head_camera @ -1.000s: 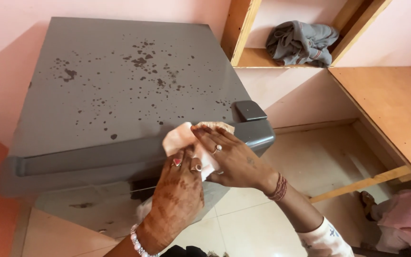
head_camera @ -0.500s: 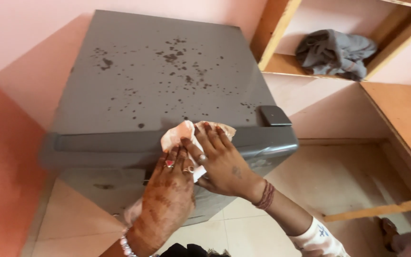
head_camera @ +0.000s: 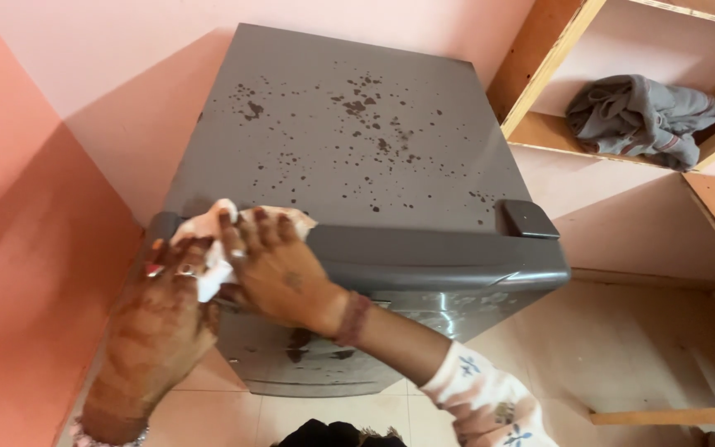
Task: The person wipes the top and front surfaces of a gray appliance with a cloth. They pick up a spray bottle, apply liquid to the cloth, and continue wiping the appliance's top and front panels.
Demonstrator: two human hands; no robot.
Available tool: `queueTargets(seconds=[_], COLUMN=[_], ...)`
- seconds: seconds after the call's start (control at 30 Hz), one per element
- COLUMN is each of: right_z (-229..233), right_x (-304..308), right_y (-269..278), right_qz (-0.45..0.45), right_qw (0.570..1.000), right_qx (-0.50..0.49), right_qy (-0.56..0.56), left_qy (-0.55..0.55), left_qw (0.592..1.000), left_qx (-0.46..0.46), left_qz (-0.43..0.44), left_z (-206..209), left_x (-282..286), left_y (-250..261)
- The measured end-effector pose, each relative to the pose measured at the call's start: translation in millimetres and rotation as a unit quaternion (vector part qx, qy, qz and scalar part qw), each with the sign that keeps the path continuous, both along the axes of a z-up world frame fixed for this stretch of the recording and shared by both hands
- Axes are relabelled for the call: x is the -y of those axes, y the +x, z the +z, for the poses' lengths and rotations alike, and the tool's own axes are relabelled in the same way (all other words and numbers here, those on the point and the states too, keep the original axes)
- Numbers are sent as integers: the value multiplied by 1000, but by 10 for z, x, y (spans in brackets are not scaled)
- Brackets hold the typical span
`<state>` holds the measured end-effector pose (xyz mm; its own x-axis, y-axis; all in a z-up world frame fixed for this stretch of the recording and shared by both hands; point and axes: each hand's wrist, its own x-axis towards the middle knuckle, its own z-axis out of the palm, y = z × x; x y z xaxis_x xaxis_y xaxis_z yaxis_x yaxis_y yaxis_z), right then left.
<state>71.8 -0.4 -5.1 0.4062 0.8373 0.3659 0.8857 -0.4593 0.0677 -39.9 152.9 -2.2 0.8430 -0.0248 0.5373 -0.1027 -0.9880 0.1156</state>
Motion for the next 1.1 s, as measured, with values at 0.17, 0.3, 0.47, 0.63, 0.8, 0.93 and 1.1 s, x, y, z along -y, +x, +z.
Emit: queueTargets(seconds=[0.17,0.3,0.47,0.63,0.8,0.93,1.1], right_z=[66,2,-92,-63,-30,-16,-21], right_x=[-415,-402,-261,179,597,933,1518], right_y=[-44,-33,-77,-85,-116,-100,-17], right_qz=[-14,-3,-22,-37,-50,-50,-84], right_qw=[1000,1000,998,996,994,995,996], right_qx=[10,7,37,79,84,60,33], right_qy=[15,21,53,35,53,63,17], left_qy=[-10,-39,-30,-52,-69,-96,-72], left_qw=[1000,999,997,990,989,987,975], left_qx=[8,20,40,70,55,35,56], left_qz=[-2,-17,-51,-109,-119,-127,-201], left_z=[52,2,-23,-113,-123,-134,-311], left_x=[-170,-139,-22,279,679,976,1386], left_y=[42,44,42,113,171,229,394])
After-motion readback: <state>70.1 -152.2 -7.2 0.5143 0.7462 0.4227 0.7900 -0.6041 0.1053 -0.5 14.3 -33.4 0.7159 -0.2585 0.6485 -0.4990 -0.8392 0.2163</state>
